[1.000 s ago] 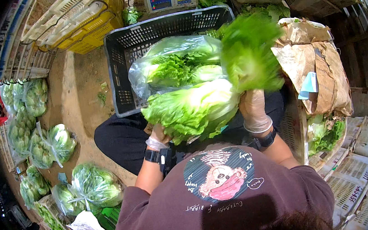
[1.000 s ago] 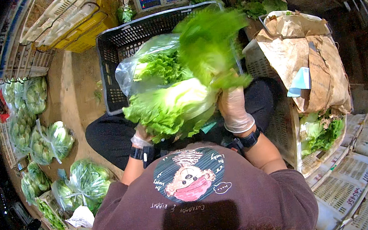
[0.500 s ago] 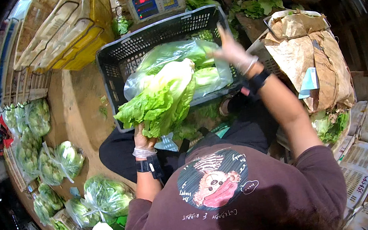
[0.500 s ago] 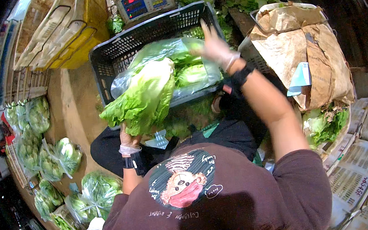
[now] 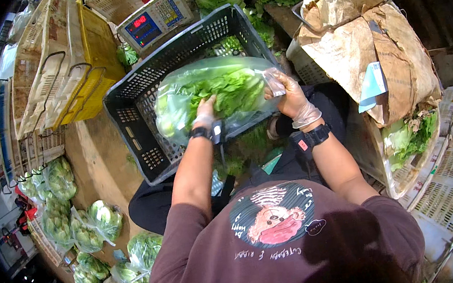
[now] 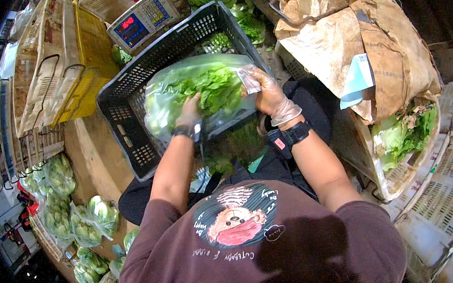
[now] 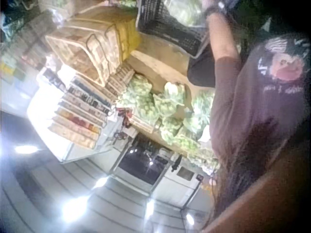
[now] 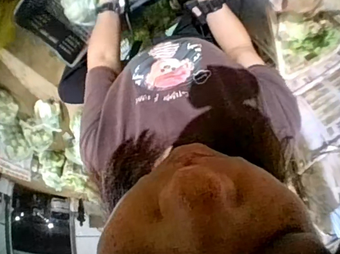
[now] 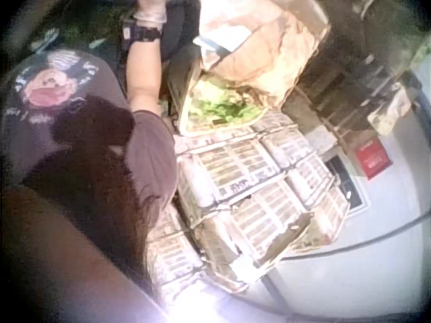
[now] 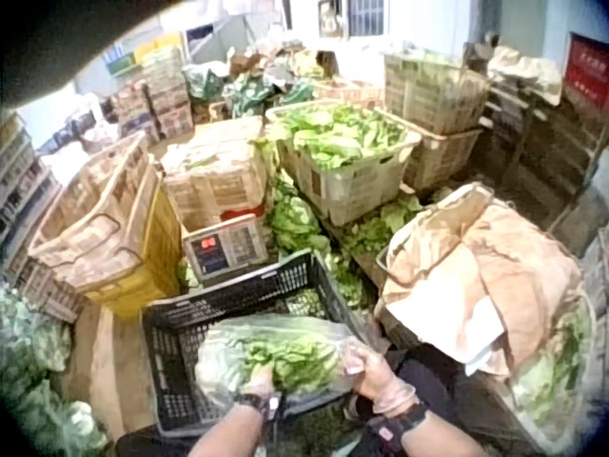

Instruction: The person prepares and bags heads of lettuce in a large processing area. They pick up individual heads of lettuce from a bin, remove loose outer leaves, place several heads into a plastic bag, weigh the bag on a digital scale, and tie it closed with a label.

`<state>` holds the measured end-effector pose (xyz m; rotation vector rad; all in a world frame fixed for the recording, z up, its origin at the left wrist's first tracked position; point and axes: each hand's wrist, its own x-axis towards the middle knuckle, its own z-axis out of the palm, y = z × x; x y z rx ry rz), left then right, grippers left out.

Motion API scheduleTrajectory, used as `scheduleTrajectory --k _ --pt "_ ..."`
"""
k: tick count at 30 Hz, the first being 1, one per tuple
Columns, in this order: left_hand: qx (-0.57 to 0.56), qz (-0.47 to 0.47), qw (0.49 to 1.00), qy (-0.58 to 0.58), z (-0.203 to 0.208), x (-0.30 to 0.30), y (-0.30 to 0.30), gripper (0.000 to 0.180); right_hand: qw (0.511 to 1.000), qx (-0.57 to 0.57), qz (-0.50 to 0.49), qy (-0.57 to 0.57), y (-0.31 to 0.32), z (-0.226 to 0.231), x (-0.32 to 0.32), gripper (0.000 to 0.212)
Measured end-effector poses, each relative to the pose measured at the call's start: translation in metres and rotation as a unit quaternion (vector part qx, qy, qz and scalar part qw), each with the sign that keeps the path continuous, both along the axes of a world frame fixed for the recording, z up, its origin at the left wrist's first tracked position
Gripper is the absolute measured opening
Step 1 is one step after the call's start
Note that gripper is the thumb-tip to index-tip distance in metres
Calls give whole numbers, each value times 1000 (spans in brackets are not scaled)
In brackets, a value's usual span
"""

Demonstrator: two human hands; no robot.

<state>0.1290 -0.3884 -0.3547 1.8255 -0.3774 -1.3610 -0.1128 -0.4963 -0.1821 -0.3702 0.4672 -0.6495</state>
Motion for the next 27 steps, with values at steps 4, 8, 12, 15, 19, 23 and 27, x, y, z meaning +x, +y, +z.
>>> scheduleTrajectory --k 4,8,12,15,19,23,27 --pt "6 192 981 20 -7 -17 2 65 999 -15 -12 45 3 -4 -11 30" --pt "-3 196 971 134 64 -16 31 58 942 -188 57 272 21 39 -29 33" --pt "-125 245 935 226 145 -34 66 41 890 -322 29 323 57 95 -74 31" --pt "-152 225 949 163 199 -62 94 22 846 -355 50 395 76 144 -146 16" --pt "-211 172 938 213 202 -84 130 33 785 -346 -51 511 77 182 -261 18" --pt "-204 111 944 236 209 -103 134 45 482 -458 165 728 71 172 -341 7" --pt "-226 134 928 264 200 -113 134 42 458 -569 223 646 70 162 -374 31"
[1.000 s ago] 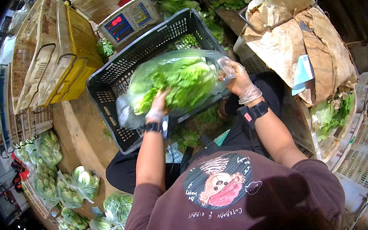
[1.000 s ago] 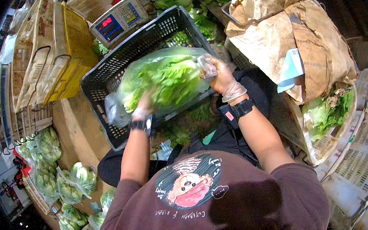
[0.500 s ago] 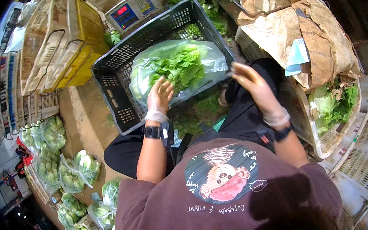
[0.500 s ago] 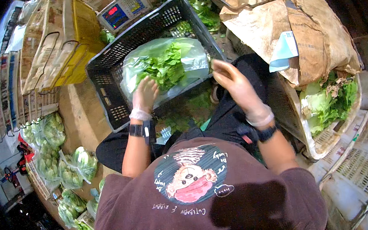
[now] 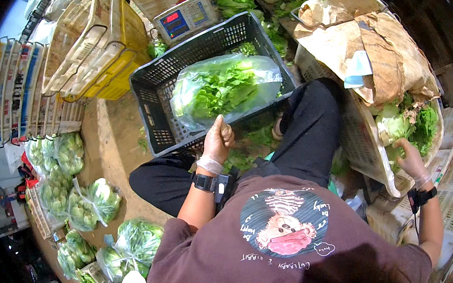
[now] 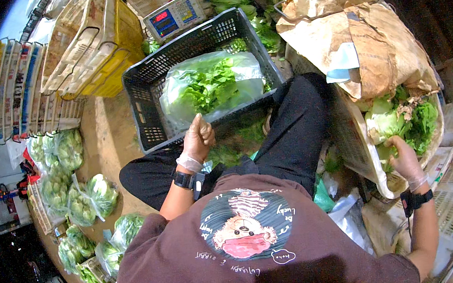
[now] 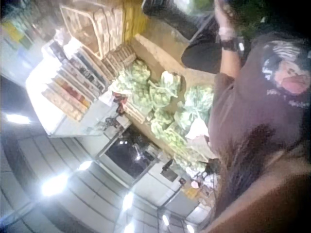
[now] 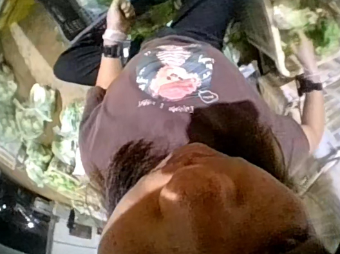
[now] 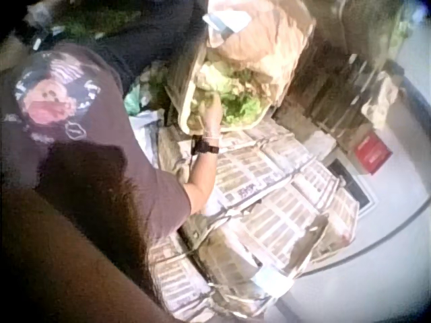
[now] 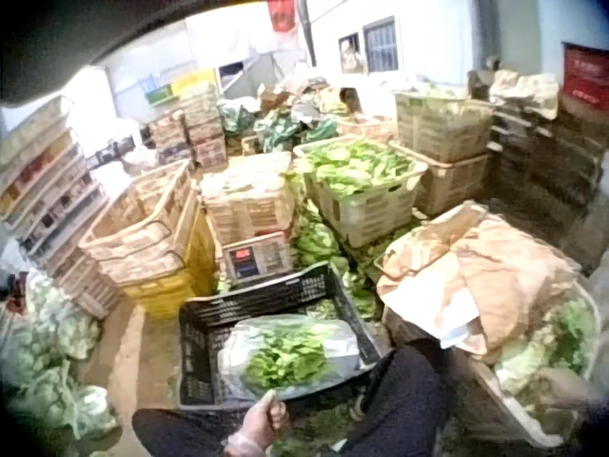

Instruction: The person prepares and bags heads of lettuce in a large processing area. They pick up individual heads of lettuce from a bin, remove loose outer leaves, place several heads into a plastic bag, weigh the bag on a digital scale, and tie it closed with a label.

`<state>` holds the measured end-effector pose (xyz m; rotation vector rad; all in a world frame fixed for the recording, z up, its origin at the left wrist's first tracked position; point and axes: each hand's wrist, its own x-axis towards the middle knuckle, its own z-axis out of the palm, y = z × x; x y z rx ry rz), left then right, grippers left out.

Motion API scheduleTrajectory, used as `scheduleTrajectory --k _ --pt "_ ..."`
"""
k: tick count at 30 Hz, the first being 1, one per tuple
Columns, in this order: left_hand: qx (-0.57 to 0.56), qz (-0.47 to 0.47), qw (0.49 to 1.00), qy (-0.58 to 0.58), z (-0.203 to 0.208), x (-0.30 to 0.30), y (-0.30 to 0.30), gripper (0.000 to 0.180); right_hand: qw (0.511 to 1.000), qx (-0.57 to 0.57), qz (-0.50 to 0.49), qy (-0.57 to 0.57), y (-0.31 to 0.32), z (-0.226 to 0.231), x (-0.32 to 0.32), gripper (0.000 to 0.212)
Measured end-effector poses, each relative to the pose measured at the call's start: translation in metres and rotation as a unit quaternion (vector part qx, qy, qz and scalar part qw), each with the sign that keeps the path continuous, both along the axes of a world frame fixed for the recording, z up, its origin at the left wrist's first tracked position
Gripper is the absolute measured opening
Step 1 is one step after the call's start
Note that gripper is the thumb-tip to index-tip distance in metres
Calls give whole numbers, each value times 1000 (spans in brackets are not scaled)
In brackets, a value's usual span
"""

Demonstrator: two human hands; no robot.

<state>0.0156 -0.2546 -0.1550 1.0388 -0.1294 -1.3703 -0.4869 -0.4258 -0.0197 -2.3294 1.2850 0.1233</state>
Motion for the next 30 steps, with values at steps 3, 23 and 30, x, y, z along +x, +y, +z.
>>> scheduleTrajectory --k 3,23,30 --pt "13 3 999 44 -5 -1 -5 38 999 39 -20 -24 11 -2 -23 45" --pt "55 -17 997 -60 -12 10 -30 20 981 -152 120 21 4 -29 -40 48" --pt "53 -14 985 -165 -38 24 -32 22 928 -327 148 97 -26 -31 35 61"
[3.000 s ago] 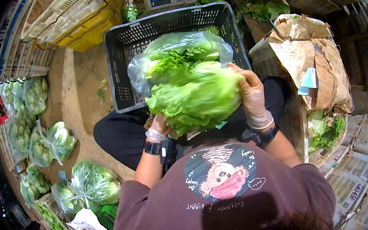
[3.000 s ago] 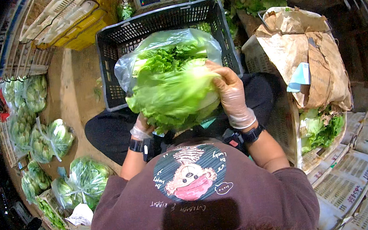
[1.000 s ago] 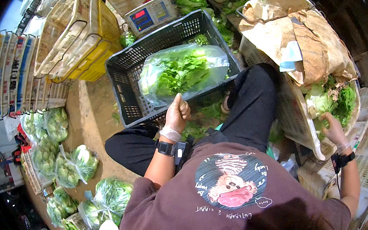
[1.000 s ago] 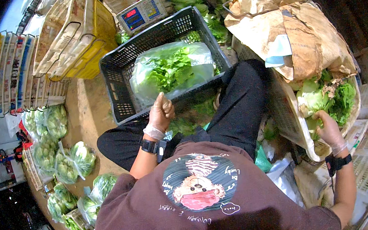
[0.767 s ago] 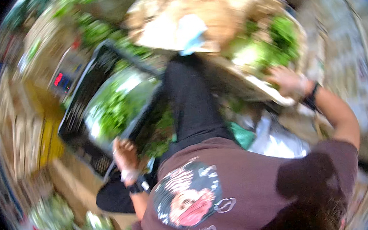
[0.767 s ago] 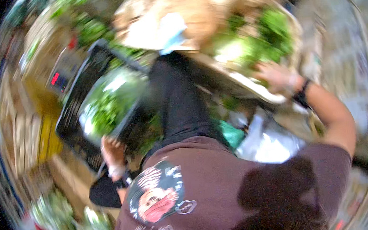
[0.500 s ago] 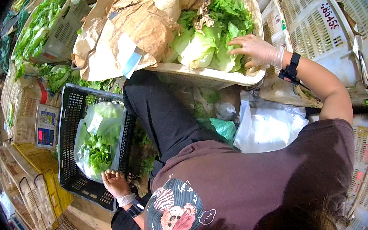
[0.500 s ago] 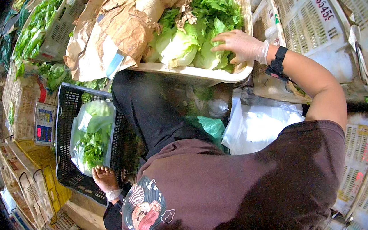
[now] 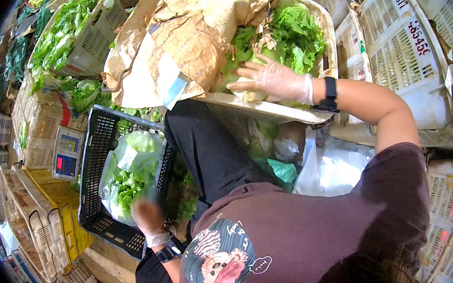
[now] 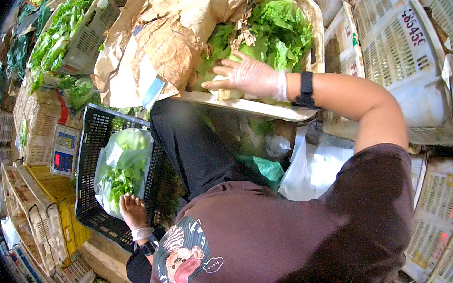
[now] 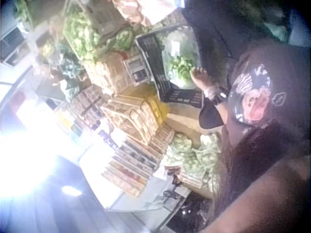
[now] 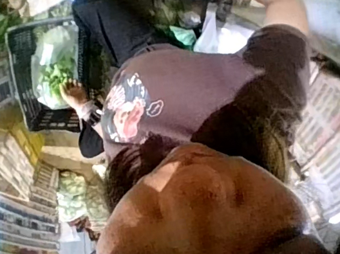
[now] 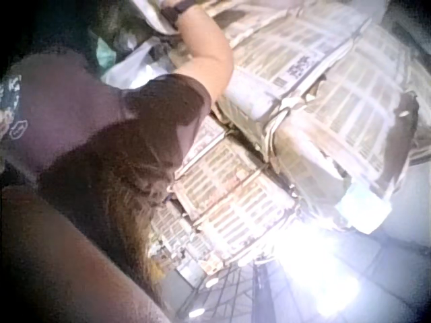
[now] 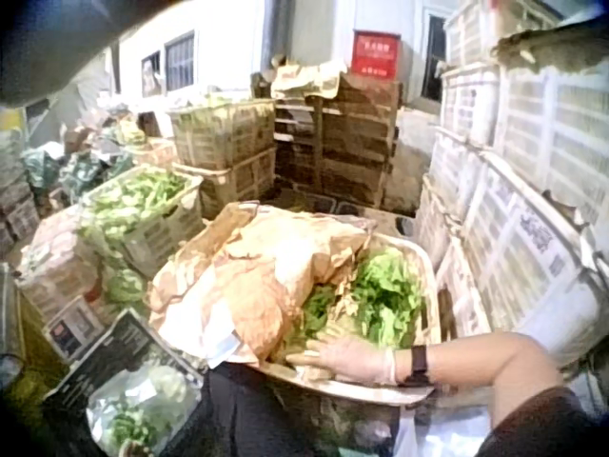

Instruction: The person prepares and bags heads of lettuce in a large processing area. They pick up individual heads of lettuce from a bin, remove loose outer leaves, place several heads into a plastic bag, weigh the bag on a digital scale, and tie it closed with a label.

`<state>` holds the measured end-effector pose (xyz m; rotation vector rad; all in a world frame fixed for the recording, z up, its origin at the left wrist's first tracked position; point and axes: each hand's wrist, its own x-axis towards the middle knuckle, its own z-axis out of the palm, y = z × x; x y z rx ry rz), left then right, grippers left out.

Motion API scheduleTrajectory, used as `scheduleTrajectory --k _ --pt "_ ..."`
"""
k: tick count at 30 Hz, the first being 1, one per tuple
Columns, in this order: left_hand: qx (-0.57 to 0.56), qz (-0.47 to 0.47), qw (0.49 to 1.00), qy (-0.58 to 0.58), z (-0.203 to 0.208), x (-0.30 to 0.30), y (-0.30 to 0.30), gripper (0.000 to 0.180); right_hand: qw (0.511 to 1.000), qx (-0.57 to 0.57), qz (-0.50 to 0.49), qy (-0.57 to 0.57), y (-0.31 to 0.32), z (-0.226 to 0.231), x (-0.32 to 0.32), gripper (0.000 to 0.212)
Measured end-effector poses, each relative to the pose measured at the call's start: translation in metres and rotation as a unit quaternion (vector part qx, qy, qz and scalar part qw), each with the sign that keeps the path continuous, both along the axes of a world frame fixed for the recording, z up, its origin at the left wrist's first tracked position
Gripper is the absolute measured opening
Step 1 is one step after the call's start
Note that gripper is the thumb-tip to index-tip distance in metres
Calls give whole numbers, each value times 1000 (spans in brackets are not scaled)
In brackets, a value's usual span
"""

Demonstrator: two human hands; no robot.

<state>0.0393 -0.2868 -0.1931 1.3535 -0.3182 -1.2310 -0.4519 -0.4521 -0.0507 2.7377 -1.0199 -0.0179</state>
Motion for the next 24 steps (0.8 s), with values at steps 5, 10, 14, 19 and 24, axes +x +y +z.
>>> scheduleTrajectory --k 5,10,14,19,24 --pt "-16 -69 993 96 7 -1 -7 22 983 148 -41 -105 -10 1 -1 63" --pt "-21 -50 991 122 2 1 -5 23 938 175 -52 -295 -12 16 -41 54" --pt "-35 -82 990 105 -12 2 -6 29 786 313 -51 -530 -1 31 -64 59" --pt "-26 -119 992 12 -27 5 -13 31 678 210 -113 -695 6 40 -77 59" --pt "-62 -110 983 134 -6 -12 -31 33 433 211 -201 -853 8 47 -100 50"
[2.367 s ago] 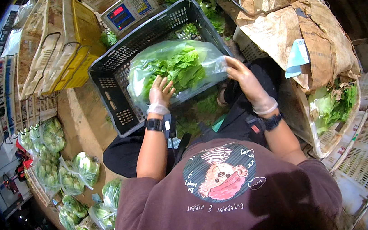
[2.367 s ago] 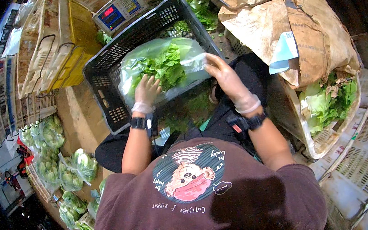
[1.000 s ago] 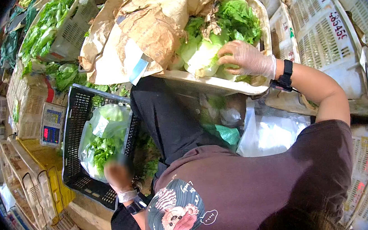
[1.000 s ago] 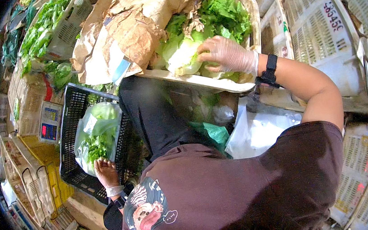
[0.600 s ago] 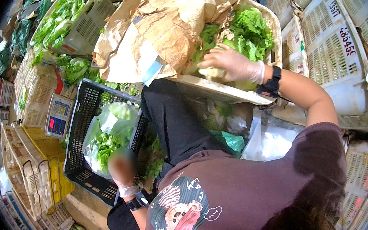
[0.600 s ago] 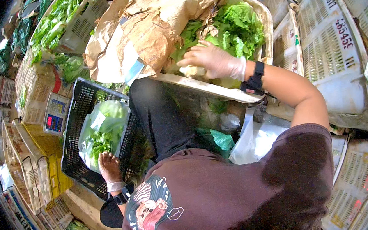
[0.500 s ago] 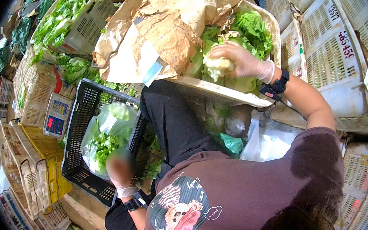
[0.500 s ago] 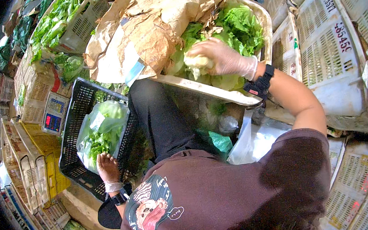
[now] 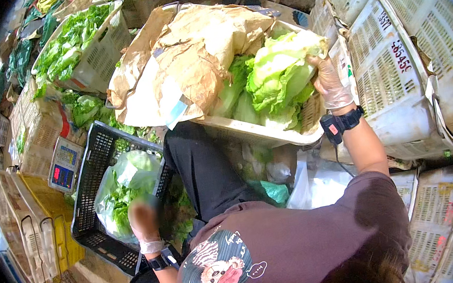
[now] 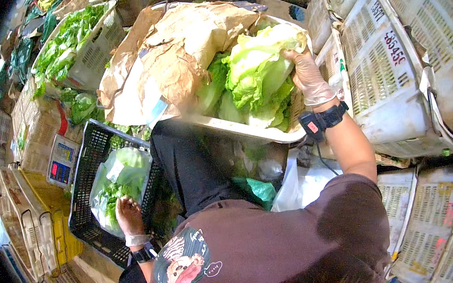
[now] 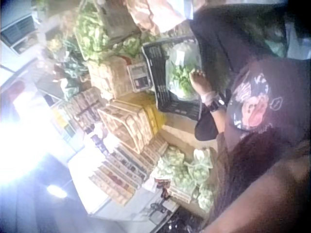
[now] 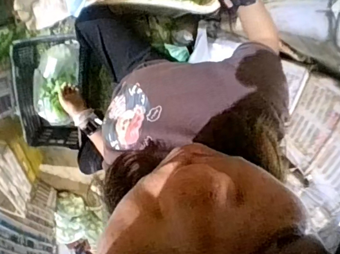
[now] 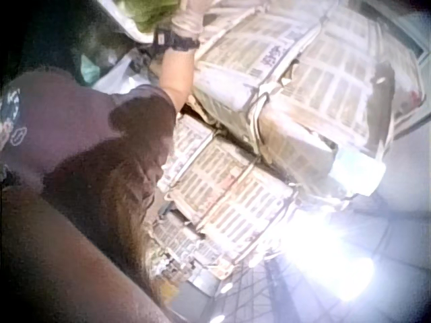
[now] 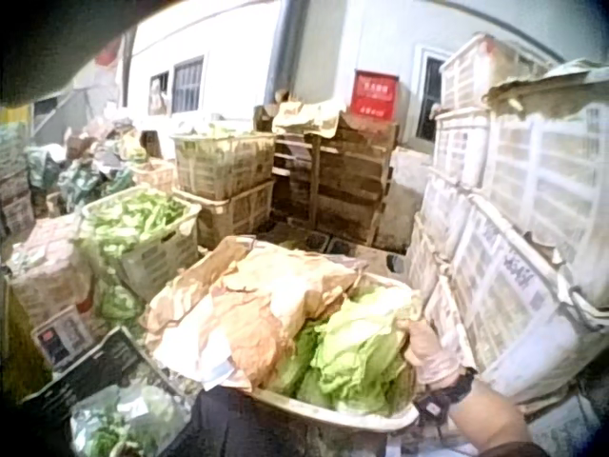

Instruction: The person prepares and bags heads of lettuce in a large processing area. They pick up individual heads of lettuce from a bin, remove loose outer leaves, place several heads into a plastic bag, weigh the bag on a digital scale, and tie it closed with a label.

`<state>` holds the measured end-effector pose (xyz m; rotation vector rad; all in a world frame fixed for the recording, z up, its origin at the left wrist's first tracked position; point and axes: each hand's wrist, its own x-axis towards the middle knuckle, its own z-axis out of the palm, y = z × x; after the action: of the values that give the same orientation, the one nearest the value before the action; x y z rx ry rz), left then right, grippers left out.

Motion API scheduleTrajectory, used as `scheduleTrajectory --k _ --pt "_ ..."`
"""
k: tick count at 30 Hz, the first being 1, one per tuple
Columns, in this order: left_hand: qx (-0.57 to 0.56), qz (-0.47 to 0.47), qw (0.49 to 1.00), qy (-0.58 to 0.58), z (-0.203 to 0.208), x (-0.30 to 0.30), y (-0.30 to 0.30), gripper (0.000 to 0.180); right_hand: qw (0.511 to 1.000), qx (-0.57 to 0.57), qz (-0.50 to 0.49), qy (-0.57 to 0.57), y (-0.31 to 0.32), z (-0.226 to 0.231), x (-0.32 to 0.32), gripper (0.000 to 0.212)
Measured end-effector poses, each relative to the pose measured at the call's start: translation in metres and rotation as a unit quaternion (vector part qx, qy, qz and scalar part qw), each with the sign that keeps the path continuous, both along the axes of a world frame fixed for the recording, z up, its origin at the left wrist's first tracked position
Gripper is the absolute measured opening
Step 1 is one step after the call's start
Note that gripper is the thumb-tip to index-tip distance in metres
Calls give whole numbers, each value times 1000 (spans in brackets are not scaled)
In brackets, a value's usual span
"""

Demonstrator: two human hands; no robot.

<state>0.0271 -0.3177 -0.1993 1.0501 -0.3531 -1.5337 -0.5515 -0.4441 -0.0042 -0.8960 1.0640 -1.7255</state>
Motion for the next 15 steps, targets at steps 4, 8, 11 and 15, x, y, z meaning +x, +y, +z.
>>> scheduleTrajectory --k 4,8,11,15 --pt "-55 -45 990 -126 30 -22 -8 30 985 29 90 -145 8 16 2 46" --pt "-79 -97 973 -195 132 -96 -29 36 975 42 125 -176 26 47 42 43" --pt "-276 -189 910 -243 194 -159 -55 90 966 75 179 -170 36 55 68 45" --pt "-398 -248 768 -435 207 -192 -81 109 944 152 269 -117 46 66 139 51"
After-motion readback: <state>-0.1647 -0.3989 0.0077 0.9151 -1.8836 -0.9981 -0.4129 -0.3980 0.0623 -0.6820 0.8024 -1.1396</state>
